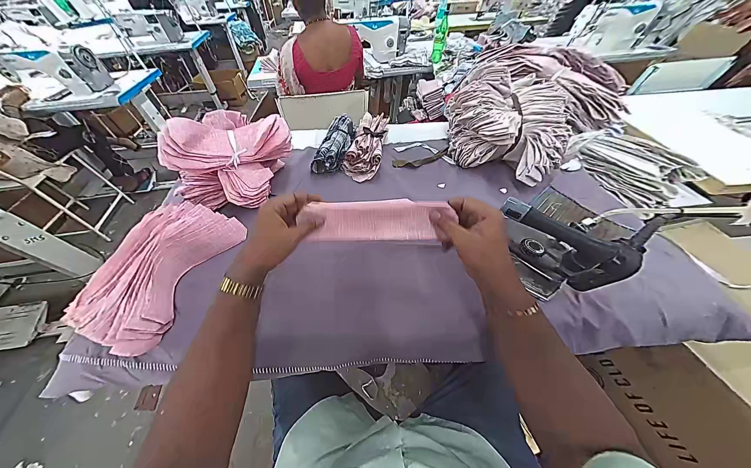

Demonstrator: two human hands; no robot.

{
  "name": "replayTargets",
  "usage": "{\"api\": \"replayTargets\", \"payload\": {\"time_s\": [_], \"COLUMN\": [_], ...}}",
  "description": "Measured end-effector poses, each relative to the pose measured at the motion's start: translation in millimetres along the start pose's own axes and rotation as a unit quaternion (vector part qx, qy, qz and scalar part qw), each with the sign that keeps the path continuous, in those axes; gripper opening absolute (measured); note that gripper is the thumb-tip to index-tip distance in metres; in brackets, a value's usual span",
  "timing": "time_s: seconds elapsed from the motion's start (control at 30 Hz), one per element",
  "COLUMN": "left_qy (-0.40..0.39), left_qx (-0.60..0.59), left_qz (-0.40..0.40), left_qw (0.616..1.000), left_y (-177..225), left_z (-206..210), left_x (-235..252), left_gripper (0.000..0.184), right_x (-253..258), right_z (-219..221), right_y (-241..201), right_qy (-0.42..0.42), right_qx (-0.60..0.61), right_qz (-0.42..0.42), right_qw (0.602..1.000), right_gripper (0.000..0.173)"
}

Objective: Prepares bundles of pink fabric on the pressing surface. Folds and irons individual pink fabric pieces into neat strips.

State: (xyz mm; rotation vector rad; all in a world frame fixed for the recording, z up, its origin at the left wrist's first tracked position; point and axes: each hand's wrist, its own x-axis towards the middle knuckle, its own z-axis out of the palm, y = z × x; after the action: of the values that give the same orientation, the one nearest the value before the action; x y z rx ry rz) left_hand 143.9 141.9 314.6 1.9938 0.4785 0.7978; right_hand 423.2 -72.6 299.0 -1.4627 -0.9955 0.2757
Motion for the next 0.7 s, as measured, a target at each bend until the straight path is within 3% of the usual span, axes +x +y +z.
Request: {"api": "replayTargets", "payload": {"time_s": [0.1, 0.23, 0.33, 0.4, 0.47, 0.5, 0.57, 0.6, 0.7], "left_qy": [0.111, 0.151, 0.136, 0.129, 0.065, 0.002, -0.150, -0.183, -0.174], "left_qx": [-0.069, 0.139, 0.302, 0.355, 0.394, 0.420, 0.469, 0.480, 0.476], "left_qz": [-0.045, -0.105, -0.032, 0.044, 0.100, 0.099, 0.028, 0.005, 0.011], "left_qw": [0.990, 0.973, 0.943, 0.925, 0.911, 0.902, 0.870, 0.858, 0.862], "left_y": [-21, -68, -82, -75, -70, -72, -71, -71, -71], "left_z": [13, 27, 35, 38, 45, 50, 57, 58, 57], "left_x": [28, 46, 43, 41, 40, 38, 37, 37, 35], "left_gripper": [0.047, 0.052, 0.048, 0.046, 0.042, 0.044, 0.049, 0.050, 0.048], "right_x": [37, 50, 36, 32, 29, 25, 19, 16, 16], "right_z": [18, 26, 18, 20, 30, 37, 48, 52, 49], "right_y": [20, 55, 57, 57, 58, 56, 49, 48, 53], "right_qy": [0.027, 0.017, 0.039, 0.007, -0.090, -0.152, -0.267, -0.281, -0.223], "right_qx": [0.025, -0.054, -0.177, -0.249, -0.335, -0.398, -0.502, -0.523, -0.509], "right_qz": [0.056, 0.087, 0.000, -0.092, -0.132, -0.111, -0.027, -0.010, -0.045], "right_qw": [0.998, 0.995, 0.983, 0.964, 0.928, 0.898, 0.822, 0.805, 0.830], "right_gripper": [0.019, 0.027, 0.026, 0.029, 0.039, 0.045, 0.057, 0.058, 0.050]}}
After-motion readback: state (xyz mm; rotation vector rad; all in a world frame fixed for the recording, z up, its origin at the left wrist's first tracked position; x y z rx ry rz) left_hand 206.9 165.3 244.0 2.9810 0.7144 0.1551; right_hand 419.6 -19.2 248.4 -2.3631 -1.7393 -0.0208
